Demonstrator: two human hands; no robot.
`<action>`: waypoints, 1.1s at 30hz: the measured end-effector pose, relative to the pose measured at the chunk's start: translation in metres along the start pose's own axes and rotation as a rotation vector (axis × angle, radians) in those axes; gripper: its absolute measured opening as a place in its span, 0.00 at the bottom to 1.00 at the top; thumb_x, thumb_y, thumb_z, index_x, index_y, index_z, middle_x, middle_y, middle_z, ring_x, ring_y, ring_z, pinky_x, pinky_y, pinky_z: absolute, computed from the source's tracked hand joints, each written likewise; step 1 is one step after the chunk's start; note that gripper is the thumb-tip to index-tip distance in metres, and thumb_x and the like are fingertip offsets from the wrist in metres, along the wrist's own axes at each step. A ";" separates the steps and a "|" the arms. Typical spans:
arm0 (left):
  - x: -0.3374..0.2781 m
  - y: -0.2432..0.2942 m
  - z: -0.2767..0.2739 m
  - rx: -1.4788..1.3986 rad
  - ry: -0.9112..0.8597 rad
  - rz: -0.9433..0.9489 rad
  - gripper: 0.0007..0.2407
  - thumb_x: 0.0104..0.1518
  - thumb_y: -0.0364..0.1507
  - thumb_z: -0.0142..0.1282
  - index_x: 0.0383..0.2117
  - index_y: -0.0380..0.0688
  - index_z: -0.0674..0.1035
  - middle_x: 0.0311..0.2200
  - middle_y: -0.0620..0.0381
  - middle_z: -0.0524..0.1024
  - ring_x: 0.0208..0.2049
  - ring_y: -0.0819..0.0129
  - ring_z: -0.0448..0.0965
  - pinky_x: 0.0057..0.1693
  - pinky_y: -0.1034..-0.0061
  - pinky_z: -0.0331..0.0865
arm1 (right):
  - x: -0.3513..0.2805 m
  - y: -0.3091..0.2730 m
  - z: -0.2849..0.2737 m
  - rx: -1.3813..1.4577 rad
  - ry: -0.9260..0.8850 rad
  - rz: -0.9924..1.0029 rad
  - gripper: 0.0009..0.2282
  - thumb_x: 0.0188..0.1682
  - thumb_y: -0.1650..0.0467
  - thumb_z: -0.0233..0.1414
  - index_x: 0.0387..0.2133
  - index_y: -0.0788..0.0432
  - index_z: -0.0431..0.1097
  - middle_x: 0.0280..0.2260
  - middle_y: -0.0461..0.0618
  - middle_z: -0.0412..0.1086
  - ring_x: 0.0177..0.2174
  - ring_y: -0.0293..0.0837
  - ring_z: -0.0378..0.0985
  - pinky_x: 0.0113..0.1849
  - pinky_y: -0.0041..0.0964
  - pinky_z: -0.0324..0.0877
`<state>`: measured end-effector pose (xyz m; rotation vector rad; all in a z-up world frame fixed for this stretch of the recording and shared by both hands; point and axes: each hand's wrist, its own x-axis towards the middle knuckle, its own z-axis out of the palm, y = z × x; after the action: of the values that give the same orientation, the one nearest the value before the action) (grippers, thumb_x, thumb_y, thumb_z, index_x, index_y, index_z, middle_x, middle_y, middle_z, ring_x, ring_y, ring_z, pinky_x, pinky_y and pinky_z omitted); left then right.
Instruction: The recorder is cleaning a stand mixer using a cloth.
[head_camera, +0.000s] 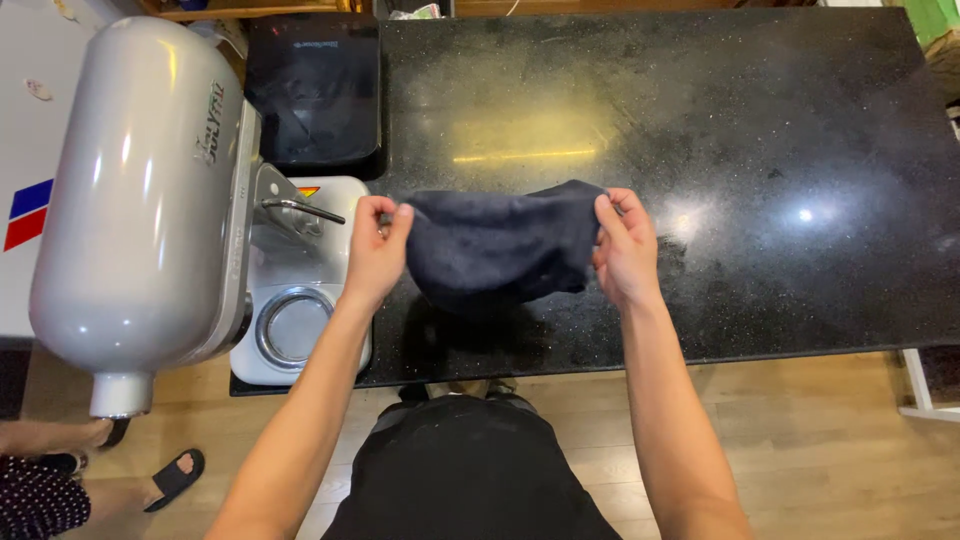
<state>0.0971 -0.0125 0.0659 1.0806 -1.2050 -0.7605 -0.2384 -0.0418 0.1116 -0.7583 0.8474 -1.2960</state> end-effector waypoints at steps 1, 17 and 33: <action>-0.001 0.007 0.006 0.001 0.001 0.001 0.09 0.72 0.30 0.57 0.41 0.40 0.68 0.37 0.61 0.65 0.40 0.75 0.63 0.51 0.80 0.62 | -0.003 0.005 0.008 0.001 -0.002 0.000 0.05 0.58 0.68 0.53 0.42 0.53 0.66 0.28 0.39 0.69 0.22 0.29 0.67 0.17 0.22 0.59; -0.045 0.100 0.085 0.276 -0.417 -0.080 0.12 0.59 0.30 0.58 0.40 0.35 0.70 0.36 0.47 0.75 0.40 0.55 0.78 0.47 0.66 0.71 | -0.046 0.029 0.085 -0.032 0.124 -0.418 0.06 0.57 0.71 0.53 0.40 0.56 0.62 0.63 0.53 0.55 0.42 0.38 0.76 0.29 0.37 0.79; -0.075 0.222 -0.087 -0.213 -0.549 -0.136 0.06 0.70 0.29 0.46 0.40 0.38 0.68 0.20 0.57 0.67 0.21 0.73 0.66 0.30 0.75 0.62 | -0.128 0.026 0.183 -0.582 0.338 -1.016 0.12 0.58 0.67 0.62 0.42 0.62 0.67 0.69 0.53 0.55 0.48 0.34 0.66 0.47 0.27 0.60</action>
<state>0.1464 0.1517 0.2480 0.8034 -1.4730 -1.3180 -0.0759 0.0896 0.1934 -1.5838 1.1922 -2.1423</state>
